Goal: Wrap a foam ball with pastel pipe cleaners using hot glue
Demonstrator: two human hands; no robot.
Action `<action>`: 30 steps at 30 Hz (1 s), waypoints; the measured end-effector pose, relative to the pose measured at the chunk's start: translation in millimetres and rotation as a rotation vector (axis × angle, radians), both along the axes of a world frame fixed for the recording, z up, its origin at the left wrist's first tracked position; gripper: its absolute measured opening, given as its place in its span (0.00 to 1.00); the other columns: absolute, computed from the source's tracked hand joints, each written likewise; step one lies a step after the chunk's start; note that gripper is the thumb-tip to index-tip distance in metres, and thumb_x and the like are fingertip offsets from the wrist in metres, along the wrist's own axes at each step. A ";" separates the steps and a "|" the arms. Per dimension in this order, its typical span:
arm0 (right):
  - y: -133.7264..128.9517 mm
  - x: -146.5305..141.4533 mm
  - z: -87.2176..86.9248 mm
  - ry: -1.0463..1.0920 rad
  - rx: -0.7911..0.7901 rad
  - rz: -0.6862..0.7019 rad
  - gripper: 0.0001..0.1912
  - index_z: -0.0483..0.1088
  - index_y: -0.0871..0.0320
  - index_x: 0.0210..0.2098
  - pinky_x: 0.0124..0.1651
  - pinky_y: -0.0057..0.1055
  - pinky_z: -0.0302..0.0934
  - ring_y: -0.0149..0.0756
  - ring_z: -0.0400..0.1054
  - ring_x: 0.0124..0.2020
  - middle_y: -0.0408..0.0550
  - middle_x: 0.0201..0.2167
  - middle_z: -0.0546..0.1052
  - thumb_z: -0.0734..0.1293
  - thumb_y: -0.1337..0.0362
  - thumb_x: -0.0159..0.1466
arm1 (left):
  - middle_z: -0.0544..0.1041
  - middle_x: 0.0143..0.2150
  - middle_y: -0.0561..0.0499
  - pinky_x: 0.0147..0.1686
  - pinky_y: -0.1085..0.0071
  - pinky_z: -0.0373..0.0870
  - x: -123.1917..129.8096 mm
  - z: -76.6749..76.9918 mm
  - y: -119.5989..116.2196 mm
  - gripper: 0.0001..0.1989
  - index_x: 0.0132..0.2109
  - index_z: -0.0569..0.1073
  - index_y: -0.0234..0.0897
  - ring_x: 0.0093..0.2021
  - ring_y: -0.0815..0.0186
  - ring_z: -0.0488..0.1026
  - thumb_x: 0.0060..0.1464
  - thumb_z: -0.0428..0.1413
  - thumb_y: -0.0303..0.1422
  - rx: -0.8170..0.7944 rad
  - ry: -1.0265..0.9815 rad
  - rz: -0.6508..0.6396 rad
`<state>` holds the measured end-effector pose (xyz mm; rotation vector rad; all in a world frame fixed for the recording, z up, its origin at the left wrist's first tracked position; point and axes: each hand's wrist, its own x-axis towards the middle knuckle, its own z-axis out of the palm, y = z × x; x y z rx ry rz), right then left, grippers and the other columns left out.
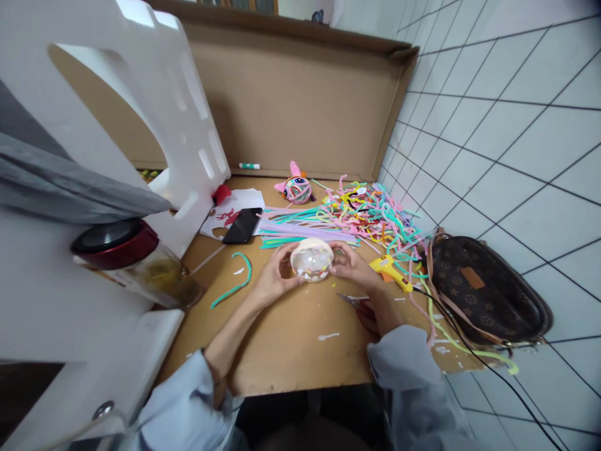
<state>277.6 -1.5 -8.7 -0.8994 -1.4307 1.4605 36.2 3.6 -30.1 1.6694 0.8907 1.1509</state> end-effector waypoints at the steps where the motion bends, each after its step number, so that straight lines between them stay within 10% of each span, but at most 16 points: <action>1: 0.7 -1.4 -2.1 0.010 0.005 -0.007 0.31 0.66 0.52 0.50 0.44 0.28 0.66 0.33 0.70 0.42 0.45 0.46 0.73 0.78 0.61 0.49 | 0.67 0.62 0.39 0.58 0.54 0.68 0.5 -2.9 1.2 0.38 0.61 0.66 0.39 0.62 0.50 0.67 0.43 0.69 0.40 0.063 0.032 0.022; 18: 6.6 -2.4 -9.3 0.004 0.005 -0.214 0.33 0.68 0.52 0.51 0.58 0.42 0.63 0.42 0.70 0.54 0.52 0.57 0.71 0.77 0.59 0.47 | 0.67 0.63 0.38 0.57 0.53 0.69 7.1 -12.7 3.3 0.39 0.63 0.64 0.41 0.60 0.51 0.68 0.45 0.68 0.41 0.023 -0.013 0.073; 24: 6.6 -3.9 -5.1 0.016 0.034 -0.397 0.25 0.72 0.54 0.44 0.52 0.41 0.66 0.41 0.72 0.46 0.51 0.48 0.77 0.76 0.55 0.48 | 0.72 0.59 0.40 0.51 0.58 0.72 1.8 -7.7 8.1 0.33 0.57 0.70 0.40 0.56 0.54 0.72 0.45 0.66 0.47 -0.063 -0.166 0.195; 30: -1.2 -14.6 5.0 -0.156 0.395 -0.734 0.10 0.73 0.56 0.30 0.38 0.34 0.65 0.35 0.68 0.32 0.44 0.28 0.75 0.67 0.55 0.60 | 0.77 0.48 0.45 0.48 0.60 0.72 -2.2 -1.0 4.4 0.22 0.45 0.77 0.41 0.51 0.57 0.74 0.47 0.65 0.49 0.224 -0.008 0.405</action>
